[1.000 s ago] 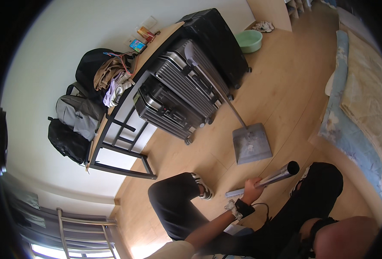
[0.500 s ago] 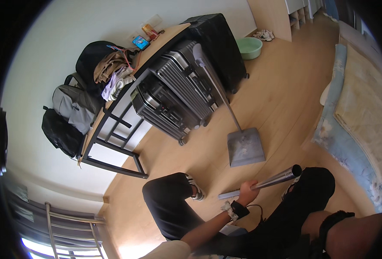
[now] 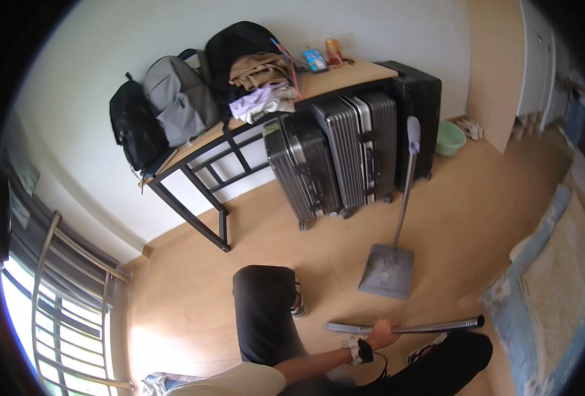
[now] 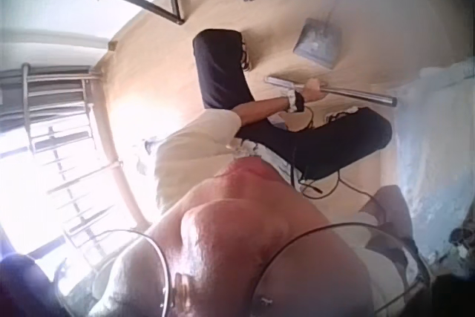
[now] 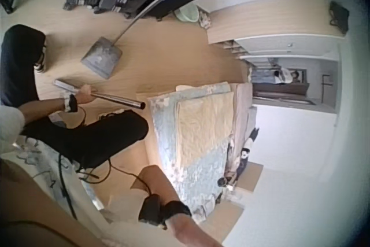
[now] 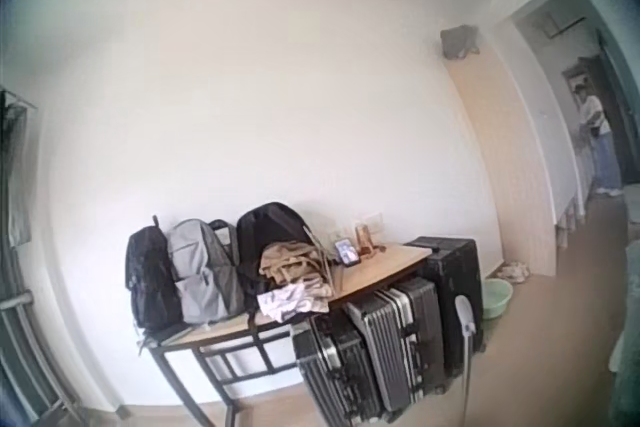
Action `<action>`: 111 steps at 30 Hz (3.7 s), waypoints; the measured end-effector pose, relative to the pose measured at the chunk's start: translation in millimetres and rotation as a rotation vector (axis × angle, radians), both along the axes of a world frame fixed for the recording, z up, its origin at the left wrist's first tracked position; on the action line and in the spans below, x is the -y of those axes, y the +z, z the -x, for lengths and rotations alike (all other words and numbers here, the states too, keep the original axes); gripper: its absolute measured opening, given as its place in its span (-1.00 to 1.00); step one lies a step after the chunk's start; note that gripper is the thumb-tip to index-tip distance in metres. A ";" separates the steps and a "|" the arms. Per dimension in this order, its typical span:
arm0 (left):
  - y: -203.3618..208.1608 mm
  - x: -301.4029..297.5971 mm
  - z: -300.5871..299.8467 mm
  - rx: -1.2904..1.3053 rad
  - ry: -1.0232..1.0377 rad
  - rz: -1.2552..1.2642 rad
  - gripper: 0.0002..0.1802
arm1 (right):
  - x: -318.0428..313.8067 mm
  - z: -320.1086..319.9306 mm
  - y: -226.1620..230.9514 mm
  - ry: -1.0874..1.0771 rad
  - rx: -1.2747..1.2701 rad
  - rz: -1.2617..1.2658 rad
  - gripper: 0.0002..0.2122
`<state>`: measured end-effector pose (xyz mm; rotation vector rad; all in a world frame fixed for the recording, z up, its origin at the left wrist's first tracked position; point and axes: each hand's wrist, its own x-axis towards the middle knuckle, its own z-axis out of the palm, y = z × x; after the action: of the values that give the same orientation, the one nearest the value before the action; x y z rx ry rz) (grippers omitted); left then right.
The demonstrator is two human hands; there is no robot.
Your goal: The person is assembling or fixing a broom and a dustpan while sitting in a room.
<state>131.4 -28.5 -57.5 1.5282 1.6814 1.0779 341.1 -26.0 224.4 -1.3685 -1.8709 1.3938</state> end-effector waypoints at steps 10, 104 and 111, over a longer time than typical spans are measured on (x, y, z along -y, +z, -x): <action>1.5 -3.1 7.5 -0.018 -0.022 0.027 -0.79 | -28.2 63.8 4.1 0.110 -0.171 -0.129 -0.65; -3.2 -8.2 6.7 -0.018 0.012 -0.024 -0.74 | -70.2 144.7 52.0 0.127 -0.634 -0.652 -0.41; -21.4 -1.5 1.3 -0.071 -0.021 0.032 -0.71 | -41.0 93.6 100.7 0.110 -0.829 -1.115 -0.38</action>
<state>130.1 -27.1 -78.9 1.5775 1.7180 0.9922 247.5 15.0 325.2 -0.0934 -1.6308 0.5414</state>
